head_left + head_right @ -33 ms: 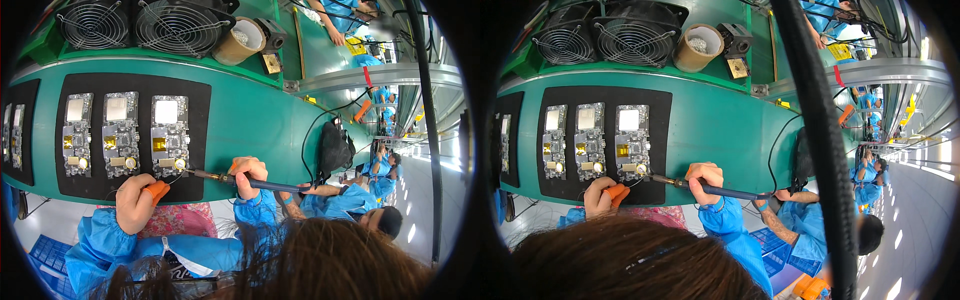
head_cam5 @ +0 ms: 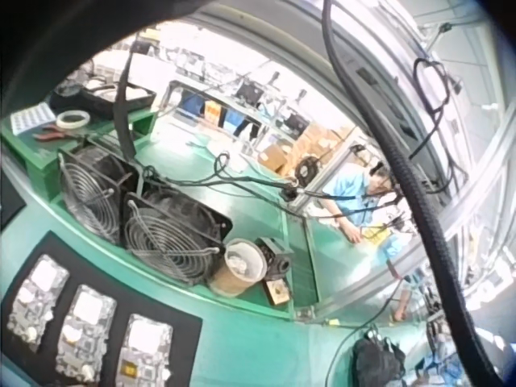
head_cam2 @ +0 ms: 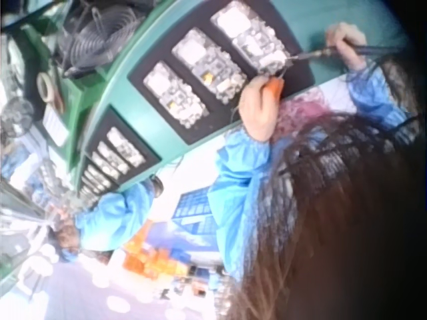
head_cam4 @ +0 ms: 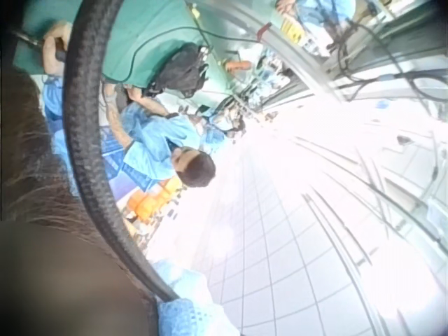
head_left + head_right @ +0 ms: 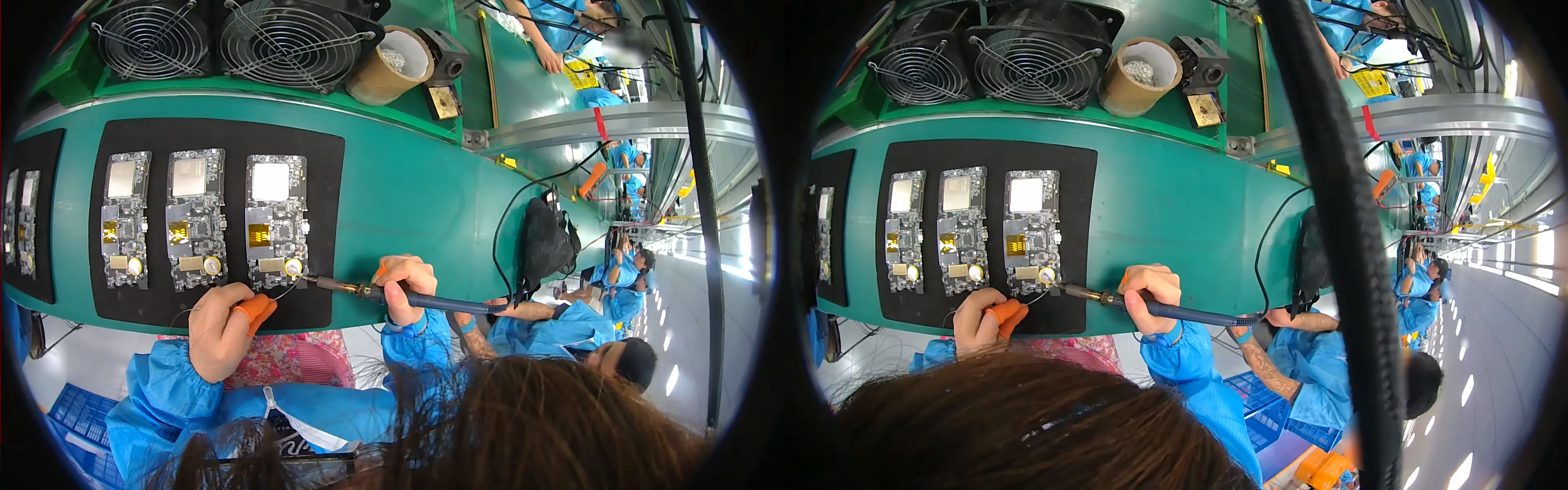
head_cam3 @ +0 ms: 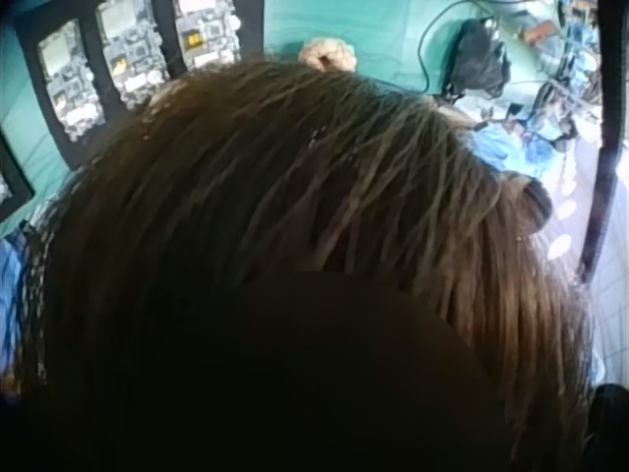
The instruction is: The person solders electronic components onto printed circuit boards using a soldering iron and solder wire.
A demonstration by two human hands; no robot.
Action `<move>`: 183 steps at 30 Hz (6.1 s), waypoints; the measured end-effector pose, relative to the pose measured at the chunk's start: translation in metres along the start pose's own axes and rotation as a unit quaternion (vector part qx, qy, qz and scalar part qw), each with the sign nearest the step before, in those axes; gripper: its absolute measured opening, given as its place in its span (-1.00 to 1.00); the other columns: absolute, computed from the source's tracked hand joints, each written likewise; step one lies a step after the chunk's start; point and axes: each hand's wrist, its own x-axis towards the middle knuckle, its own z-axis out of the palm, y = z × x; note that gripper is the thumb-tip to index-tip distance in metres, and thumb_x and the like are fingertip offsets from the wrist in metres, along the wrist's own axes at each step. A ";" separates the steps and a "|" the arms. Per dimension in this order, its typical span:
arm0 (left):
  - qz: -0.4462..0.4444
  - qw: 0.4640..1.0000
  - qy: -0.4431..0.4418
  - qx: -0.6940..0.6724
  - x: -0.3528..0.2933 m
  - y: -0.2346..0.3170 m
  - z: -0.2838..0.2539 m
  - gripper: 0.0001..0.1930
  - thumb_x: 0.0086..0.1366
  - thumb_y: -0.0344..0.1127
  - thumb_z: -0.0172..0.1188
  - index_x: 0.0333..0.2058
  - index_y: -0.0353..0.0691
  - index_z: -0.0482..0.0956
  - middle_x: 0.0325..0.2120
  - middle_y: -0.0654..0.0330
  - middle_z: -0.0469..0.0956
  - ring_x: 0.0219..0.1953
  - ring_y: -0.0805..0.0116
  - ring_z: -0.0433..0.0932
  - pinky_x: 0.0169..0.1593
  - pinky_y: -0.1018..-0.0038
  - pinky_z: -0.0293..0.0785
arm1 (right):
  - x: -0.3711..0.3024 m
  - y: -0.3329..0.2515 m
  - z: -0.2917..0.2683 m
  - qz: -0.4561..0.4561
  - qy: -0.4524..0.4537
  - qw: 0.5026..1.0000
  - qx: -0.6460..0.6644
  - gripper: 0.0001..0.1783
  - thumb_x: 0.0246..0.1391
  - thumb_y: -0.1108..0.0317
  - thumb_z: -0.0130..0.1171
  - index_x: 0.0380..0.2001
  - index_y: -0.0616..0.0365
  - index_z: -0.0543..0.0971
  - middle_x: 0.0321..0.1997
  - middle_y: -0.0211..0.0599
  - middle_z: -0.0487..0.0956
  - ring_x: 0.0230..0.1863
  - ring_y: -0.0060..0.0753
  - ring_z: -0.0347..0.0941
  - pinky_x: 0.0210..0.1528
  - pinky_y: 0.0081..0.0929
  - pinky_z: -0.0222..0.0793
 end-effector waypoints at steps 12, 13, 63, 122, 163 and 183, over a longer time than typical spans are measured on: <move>0.033 0.997 -0.042 0.052 0.006 0.002 -0.003 -0.73 -0.24 -0.57 0.37 -0.49 -0.37 0.50 -0.37 0.10 0.48 -0.45 0.20 0.48 -0.50 0.41 0.39 | 0.006 -0.004 -0.001 -0.010 -0.061 0.997 -0.037 -0.87 -0.10 0.53 0.08 -0.65 0.27 0.38 -0.71 -0.20 0.40 -0.73 -0.28 0.32 -0.67 -0.42 0.19; 0.030 0.997 -0.047 0.051 0.007 0.002 -0.002 -0.73 -0.24 -0.57 0.37 -0.49 -0.38 0.50 -0.37 0.10 0.48 -0.44 0.20 0.48 -0.50 0.41 0.38 | 0.006 -0.004 -0.001 -0.006 -0.066 0.997 -0.041 -0.87 -0.10 0.53 0.08 -0.65 0.27 0.38 -0.71 -0.20 0.40 -0.73 -0.28 0.32 -0.67 -0.42 0.19; -0.094 0.987 -0.105 -0.078 -0.008 -0.001 -0.002 -0.73 -0.01 -0.69 0.25 -0.29 -0.46 0.44 -0.13 0.02 0.35 -0.22 0.15 0.53 -0.18 0.48 0.60 | -0.002 -0.008 0.009 -0.037 -0.030 0.999 -0.027 -0.91 -0.12 0.55 0.08 -0.62 0.27 0.41 -0.71 -0.22 0.42 -0.76 -0.35 0.30 -0.71 -0.48 0.14; -0.302 0.943 0.082 0.117 -0.067 -0.098 -0.159 -0.63 0.26 -0.59 0.05 0.04 -0.23 0.48 -0.12 0.25 0.32 -0.31 0.55 0.35 -0.46 0.64 0.24 | -0.011 -0.014 0.014 0.013 -0.010 0.998 -0.067 -0.91 -0.13 0.57 0.06 -0.64 0.25 0.40 -0.70 -0.22 0.44 -0.71 -0.31 0.36 -0.64 -0.45 0.21; -0.175 0.917 -0.016 -0.359 0.007 0.001 0.014 -0.72 0.12 -0.47 0.26 -0.14 -0.27 0.55 -0.28 0.10 0.59 -0.25 0.34 0.58 -0.12 0.46 0.51 | -0.037 -0.079 -0.017 -0.040 0.091 0.949 -0.300 -0.83 0.18 0.38 0.03 -0.17 0.11 0.36 -0.47 -0.27 0.53 -0.56 -0.63 0.30 -0.49 -0.71 0.20; -0.403 0.860 0.197 0.245 -0.109 -0.291 -0.469 -0.31 -0.03 -0.19 0.35 0.11 -0.26 0.36 0.01 -0.04 0.47 0.05 0.11 0.46 0.12 0.36 0.36 | -0.021 -0.007 0.062 0.218 0.064 0.974 0.025 -0.80 0.20 0.42 0.01 -0.12 0.10 0.31 -0.46 -0.31 0.50 -0.52 -0.60 0.37 -0.50 -0.67 0.29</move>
